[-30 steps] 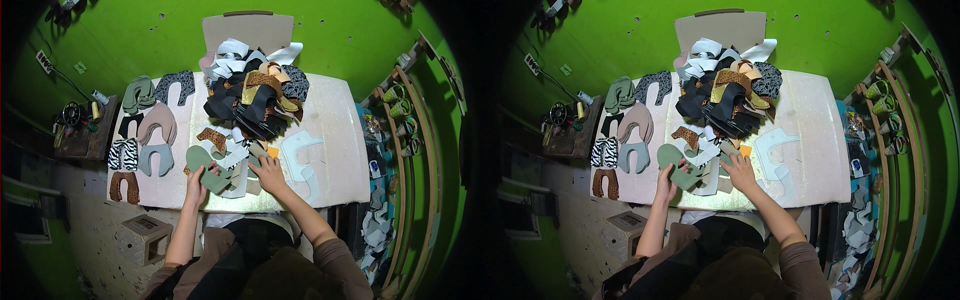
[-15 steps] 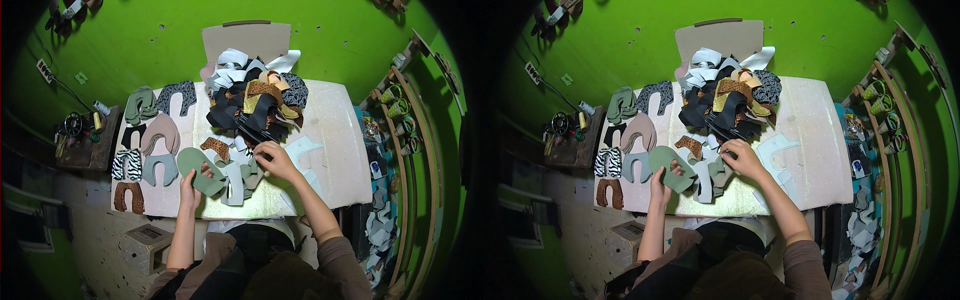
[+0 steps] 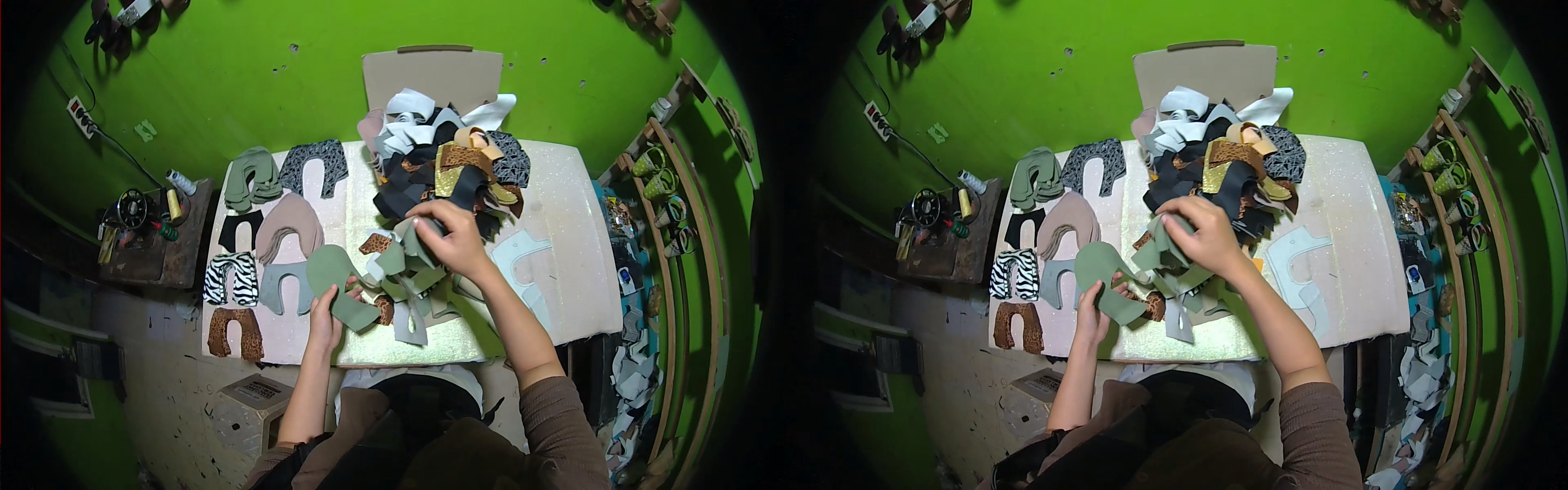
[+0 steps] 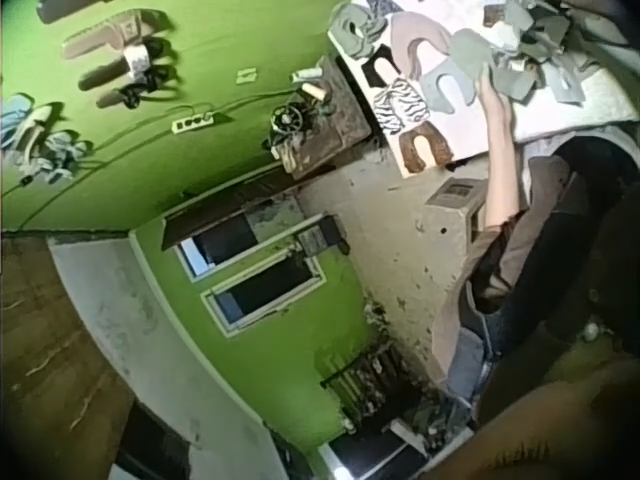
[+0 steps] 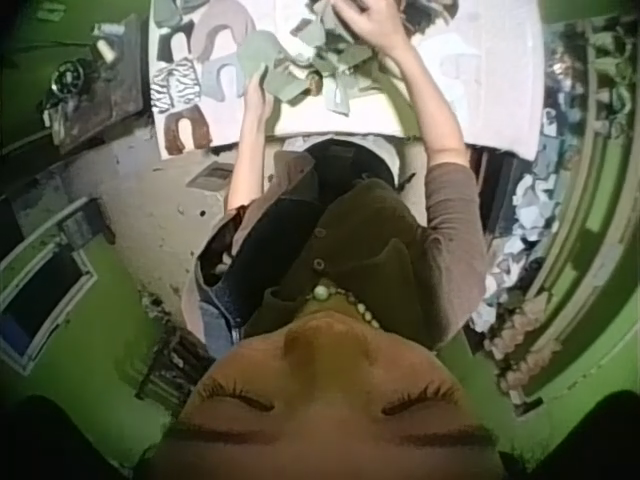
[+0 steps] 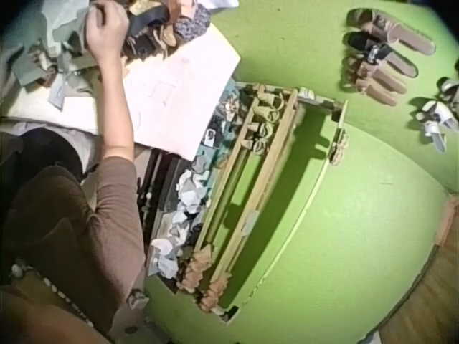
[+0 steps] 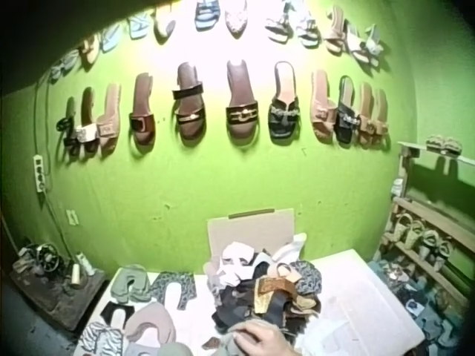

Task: Sorting various shoe upper material cutouts and stacking them by pattern on a workstation table.

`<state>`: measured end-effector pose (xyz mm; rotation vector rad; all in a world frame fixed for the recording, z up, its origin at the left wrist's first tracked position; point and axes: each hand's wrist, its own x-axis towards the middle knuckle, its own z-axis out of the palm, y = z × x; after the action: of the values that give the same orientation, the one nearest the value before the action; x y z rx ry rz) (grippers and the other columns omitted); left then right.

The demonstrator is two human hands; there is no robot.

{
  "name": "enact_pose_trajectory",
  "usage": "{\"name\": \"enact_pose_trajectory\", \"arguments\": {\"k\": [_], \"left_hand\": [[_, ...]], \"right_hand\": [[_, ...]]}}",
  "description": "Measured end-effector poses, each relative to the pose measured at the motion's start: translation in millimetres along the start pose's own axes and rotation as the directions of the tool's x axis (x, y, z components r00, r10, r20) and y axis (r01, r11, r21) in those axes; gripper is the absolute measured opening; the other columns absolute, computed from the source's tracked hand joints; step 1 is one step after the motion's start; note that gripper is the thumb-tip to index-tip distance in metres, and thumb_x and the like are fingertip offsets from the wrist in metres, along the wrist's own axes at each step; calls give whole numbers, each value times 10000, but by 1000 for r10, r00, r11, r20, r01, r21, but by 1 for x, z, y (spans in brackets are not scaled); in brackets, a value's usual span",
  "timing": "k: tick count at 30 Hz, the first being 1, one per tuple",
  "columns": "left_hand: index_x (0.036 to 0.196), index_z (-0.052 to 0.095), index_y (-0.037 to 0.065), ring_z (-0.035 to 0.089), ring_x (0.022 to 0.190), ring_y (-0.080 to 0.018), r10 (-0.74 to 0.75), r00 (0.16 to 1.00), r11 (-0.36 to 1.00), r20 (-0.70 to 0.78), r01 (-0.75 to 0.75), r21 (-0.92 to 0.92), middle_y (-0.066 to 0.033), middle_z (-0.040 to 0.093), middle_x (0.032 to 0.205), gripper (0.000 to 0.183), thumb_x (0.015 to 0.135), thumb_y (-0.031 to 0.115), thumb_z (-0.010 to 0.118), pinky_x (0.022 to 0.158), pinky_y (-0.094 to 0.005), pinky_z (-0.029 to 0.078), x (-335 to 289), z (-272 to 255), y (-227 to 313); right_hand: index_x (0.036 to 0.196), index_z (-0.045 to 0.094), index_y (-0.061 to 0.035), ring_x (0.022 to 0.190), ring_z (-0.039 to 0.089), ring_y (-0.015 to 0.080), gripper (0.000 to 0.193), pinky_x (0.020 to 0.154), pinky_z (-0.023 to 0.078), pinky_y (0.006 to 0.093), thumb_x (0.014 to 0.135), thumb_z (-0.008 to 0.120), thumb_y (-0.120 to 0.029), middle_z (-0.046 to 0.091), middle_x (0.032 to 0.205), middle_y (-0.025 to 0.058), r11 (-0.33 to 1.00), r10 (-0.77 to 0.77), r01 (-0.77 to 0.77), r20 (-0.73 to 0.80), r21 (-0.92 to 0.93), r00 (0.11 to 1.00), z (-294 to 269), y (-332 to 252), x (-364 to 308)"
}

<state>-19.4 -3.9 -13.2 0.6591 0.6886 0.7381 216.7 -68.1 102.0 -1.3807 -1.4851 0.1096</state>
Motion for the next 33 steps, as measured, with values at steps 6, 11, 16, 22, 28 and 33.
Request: {"name": "enact_pose_trajectory", "arguments": {"k": [6,11,16,22,28,33], "left_hand": [[1176,403,-35,558,949,-268,-40,999,998,-6,40,53,-163,544,1082,369,883,186,440,823,-376,463,1,-11,33],[1174,405,-36,566,935,-260,-77,995,997,63,74,37,-156,543,1077,365,883,182,436,825,-365,466,12,-28,41],[1177,411,-52,550,951,-264,-165,978,983,124,152,108,-145,532,1084,393,888,213,424,857,-372,446,9,-44,42],[1156,419,-58,545,958,-260,-201,972,979,120,196,56,-149,533,1069,384,880,209,439,861,-368,438,15,-75,44],[1149,424,-61,547,942,-256,-240,954,970,183,225,95,-149,532,1061,379,877,203,442,848,-364,443,15,-77,52],[1166,407,-31,571,919,-257,-253,943,968,217,244,65,-143,548,1049,353,877,170,437,820,-362,466,19,-81,53]], "right_hand": [[836,622,-37,727,597,268,109,645,465,336,780,554,-101,626,812,115,903,188,8,413,-429,891,9,-2,1],[865,620,-65,726,597,294,156,645,469,387,768,521,-136,620,756,133,971,204,-179,160,-160,966,35,-20,2],[830,619,-50,671,598,311,150,615,467,402,770,508,-131,617,711,143,958,260,-214,263,-191,929,61,-22,-8],[876,598,-43,707,593,303,148,628,452,369,792,504,-120,614,772,154,914,387,-354,164,-197,907,86,-26,-22],[906,613,-67,849,566,321,203,742,448,399,794,500,-193,606,864,167,743,580,-503,50,-441,813,78,-9,-55],[946,613,-67,1060,444,353,246,893,371,433,759,533,-205,504,1122,191,394,864,-367,204,-843,460,91,3,-88]]}}
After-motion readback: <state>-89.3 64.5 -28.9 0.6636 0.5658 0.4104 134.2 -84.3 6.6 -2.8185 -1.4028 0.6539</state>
